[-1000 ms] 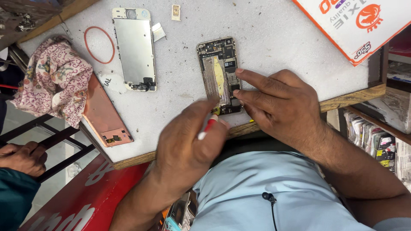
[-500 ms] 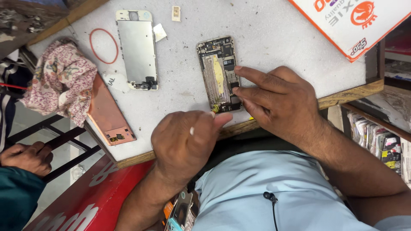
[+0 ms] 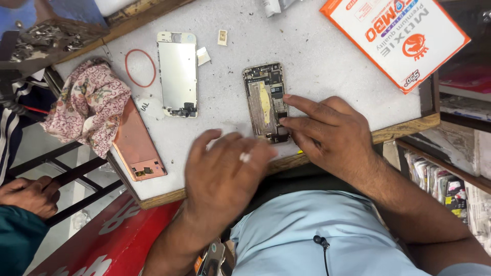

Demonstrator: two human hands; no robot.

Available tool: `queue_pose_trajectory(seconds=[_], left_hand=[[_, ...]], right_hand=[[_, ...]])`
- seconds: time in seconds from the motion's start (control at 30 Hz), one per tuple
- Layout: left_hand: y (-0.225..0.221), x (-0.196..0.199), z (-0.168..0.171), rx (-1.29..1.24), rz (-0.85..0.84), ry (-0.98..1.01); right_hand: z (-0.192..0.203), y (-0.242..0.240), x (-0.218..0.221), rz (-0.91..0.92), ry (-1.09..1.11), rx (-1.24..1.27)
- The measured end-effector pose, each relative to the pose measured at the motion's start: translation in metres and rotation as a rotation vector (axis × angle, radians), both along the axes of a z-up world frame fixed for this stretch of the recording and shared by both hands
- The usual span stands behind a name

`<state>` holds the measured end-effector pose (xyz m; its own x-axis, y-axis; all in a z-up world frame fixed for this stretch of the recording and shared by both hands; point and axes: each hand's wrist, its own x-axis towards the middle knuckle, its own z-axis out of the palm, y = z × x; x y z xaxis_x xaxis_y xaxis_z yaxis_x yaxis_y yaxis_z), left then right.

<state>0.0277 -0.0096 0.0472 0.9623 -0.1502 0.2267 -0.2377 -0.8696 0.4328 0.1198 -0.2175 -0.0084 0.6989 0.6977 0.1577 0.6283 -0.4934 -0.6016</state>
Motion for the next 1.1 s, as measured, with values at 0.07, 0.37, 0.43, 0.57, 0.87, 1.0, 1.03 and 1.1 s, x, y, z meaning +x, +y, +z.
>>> queue_pose_trajectory(seconds=[0.07,0.37,0.43,0.57,0.87,1.0,1.03,1.1], left_hand=[[0.002,-0.001,-0.001,-0.072,-0.021,0.012],[0.006,-0.007,-0.02,-0.183,0.07,-0.113],[0.007,-0.011,-0.025,-0.22,0.105,-0.127],[0.007,-0.016,-0.03,-0.239,0.15,-0.156],[0.01,-0.024,-0.026,-0.292,0.199,-0.179],[0.001,-0.023,-0.03,-0.306,0.177,-0.173],[0.0,-0.024,-0.032,-0.305,0.183,-0.177],[0.0,-0.024,-0.034,-0.311,0.191,-0.18]], right_hand=[[0.001,0.001,-0.002,0.001,0.005,-0.004],[0.0,0.002,-0.001,0.006,-0.016,-0.007],[0.002,0.002,0.0,0.011,-0.014,0.009],[0.014,0.008,-0.001,0.041,-0.01,0.007],[0.03,0.03,0.009,0.33,-0.079,-0.129],[0.034,0.037,0.013,0.344,-0.05,-0.158],[0.034,0.036,0.013,0.334,-0.043,-0.163],[0.031,0.035,0.013,0.293,0.007,-0.094]])
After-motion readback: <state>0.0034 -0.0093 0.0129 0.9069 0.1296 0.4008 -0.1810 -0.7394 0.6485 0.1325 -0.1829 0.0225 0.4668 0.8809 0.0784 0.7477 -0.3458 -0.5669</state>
